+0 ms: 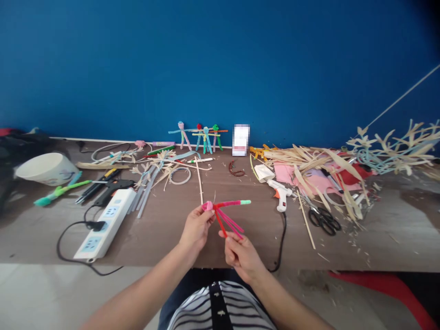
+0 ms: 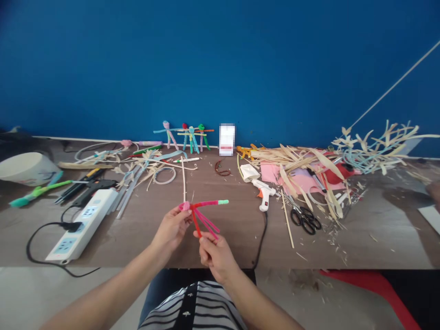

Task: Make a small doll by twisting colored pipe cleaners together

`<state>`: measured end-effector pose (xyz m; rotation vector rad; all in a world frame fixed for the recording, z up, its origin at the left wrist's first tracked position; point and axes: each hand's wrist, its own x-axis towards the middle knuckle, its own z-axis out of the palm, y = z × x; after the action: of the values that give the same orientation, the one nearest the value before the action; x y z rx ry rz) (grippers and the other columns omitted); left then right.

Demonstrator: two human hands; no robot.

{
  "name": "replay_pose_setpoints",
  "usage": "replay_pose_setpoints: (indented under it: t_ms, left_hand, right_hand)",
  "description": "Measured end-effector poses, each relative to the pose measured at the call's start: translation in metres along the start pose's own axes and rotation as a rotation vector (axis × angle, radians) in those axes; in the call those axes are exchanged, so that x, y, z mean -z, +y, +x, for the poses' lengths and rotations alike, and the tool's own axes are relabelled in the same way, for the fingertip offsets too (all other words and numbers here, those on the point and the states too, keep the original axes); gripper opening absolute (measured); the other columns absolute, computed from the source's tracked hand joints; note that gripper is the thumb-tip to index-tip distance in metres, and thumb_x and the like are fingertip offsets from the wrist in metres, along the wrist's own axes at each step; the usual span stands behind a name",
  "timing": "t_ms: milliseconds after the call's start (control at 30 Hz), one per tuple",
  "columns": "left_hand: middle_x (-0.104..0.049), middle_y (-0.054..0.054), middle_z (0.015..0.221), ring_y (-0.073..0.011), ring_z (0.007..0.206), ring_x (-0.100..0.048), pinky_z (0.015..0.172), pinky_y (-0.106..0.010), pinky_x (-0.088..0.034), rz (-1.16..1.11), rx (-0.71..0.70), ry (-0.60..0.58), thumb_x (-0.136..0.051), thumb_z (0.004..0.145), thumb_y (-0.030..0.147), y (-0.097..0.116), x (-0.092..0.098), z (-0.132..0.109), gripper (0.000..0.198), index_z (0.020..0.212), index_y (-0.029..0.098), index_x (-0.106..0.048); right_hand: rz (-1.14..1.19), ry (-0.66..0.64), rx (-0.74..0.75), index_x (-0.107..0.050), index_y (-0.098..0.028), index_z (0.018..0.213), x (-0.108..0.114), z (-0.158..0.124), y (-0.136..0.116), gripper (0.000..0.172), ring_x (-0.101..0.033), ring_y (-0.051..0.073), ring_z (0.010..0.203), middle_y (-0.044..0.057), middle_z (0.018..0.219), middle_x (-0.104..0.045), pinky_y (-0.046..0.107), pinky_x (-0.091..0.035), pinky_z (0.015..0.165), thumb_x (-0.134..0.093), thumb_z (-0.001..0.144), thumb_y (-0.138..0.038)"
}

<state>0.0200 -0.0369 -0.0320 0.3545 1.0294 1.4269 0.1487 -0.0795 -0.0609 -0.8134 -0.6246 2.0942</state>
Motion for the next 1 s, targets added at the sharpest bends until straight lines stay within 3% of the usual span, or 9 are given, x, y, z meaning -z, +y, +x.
replay_pose_setpoints:
  t_ms: [200, 367, 533, 700, 800, 867, 933, 1000]
  left_hand:
    - [-0.056, 0.004, 0.055, -0.0044, 0.047, -0.046, 0.050, -0.017, -0.035, 0.099, -0.071, 0.031, -0.068, 0.050, 0.011, 0.001, -0.001, 0.005, 0.018, 0.066, 0.012, -0.059]
    - [-0.055, 0.004, 0.054, -0.0038, 0.047, -0.045, 0.048, -0.015, -0.034, 0.207, -0.051, -0.032, -0.067, 0.052, 0.010, 0.008, 0.002, 0.003, 0.017, 0.067, 0.012, -0.061]
    - [-0.053, 0.004, 0.047, -0.0046, 0.043, -0.045, 0.050, -0.016, -0.039, 0.135, 0.191, -0.175, -0.064, 0.052, 0.007, 0.019, 0.002, -0.003, 0.013, 0.058, 0.013, -0.054]
    - [-0.053, 0.003, 0.046, -0.0067, 0.045, -0.049, 0.057, -0.024, -0.046, 0.035, 0.439, -0.208, -0.058, 0.058, 0.005, 0.024, 0.004, -0.011, 0.013, 0.060, 0.014, -0.049]
    - [-0.054, 0.003, 0.048, -0.0073, 0.045, -0.051, 0.058, -0.026, -0.048, 0.020, 0.504, -0.208, -0.056, 0.059, 0.004, 0.022, 0.003, -0.014, 0.014, 0.062, 0.015, -0.048]
    - [-0.056, 0.003, 0.050, -0.0080, 0.046, -0.053, 0.058, -0.026, -0.048, 0.051, 0.470, -0.191, -0.056, 0.059, 0.005, 0.020, 0.002, -0.014, 0.015, 0.064, 0.015, -0.048]
    - [-0.057, 0.002, 0.052, -0.0087, 0.048, -0.055, 0.057, -0.024, -0.048, 0.106, 0.391, -0.152, -0.058, 0.059, 0.006, 0.017, 0.001, -0.013, 0.015, 0.067, 0.015, -0.048]
    - [-0.058, 0.003, 0.054, -0.0088, 0.049, -0.056, 0.056, -0.022, -0.047, 0.155, 0.316, -0.107, -0.060, 0.057, 0.007, 0.015, 0.000, -0.011, 0.017, 0.069, 0.015, -0.050]
  right_hand:
    - [0.049, 0.077, 0.041, -0.060, -0.014, 0.090, -0.004, -0.011, -0.013, 0.027, -0.021, 0.001, 0.029, -0.010, 0.036, -0.037, 0.018, -0.013, 0.035, -0.060, 0.071, -0.034]
    - [-0.251, 0.187, 0.123, -0.059, -0.012, 0.081, 0.007, -0.012, -0.048, 0.026, -0.022, 0.002, 0.033, -0.008, 0.037, -0.037, 0.019, -0.009, 0.036, -0.060, 0.071, -0.036]
    - [-0.383, 0.257, 0.234, -0.056, -0.013, 0.072, 0.020, -0.002, -0.055, 0.023, -0.024, 0.003, 0.036, -0.008, 0.041, -0.034, 0.019, -0.014, 0.037, -0.059, 0.069, -0.036]
    - [-0.449, 0.328, 0.291, -0.055, -0.015, 0.068, 0.027, 0.012, -0.044, 0.020, -0.031, 0.005, 0.038, -0.006, 0.045, -0.037, 0.020, -0.024, 0.038, -0.056, 0.070, -0.035]
    - [-0.740, 0.353, 0.407, -0.060, -0.016, 0.073, 0.028, 0.017, -0.048, 0.019, -0.042, 0.010, 0.046, -0.002, 0.051, -0.046, 0.024, -0.035, 0.045, -0.050, 0.075, -0.031]
    - [-1.054, 0.305, 0.569, -0.063, -0.017, 0.076, 0.026, 0.017, -0.052, 0.017, -0.051, 0.016, 0.066, 0.005, 0.069, -0.056, 0.030, -0.042, 0.062, -0.049, 0.075, -0.025]
    - [-1.350, 0.259, 0.719, -0.065, -0.019, 0.086, 0.022, 0.015, -0.055, 0.021, -0.049, 0.023, 0.093, 0.009, 0.095, -0.057, 0.039, -0.038, 0.081, -0.048, 0.074, -0.017]
    - [-1.532, 0.236, 0.775, -0.061, -0.022, 0.100, 0.015, 0.012, -0.054, 0.032, -0.038, 0.026, 0.111, 0.009, 0.112, -0.052, 0.046, -0.029, 0.091, -0.045, 0.074, -0.012]
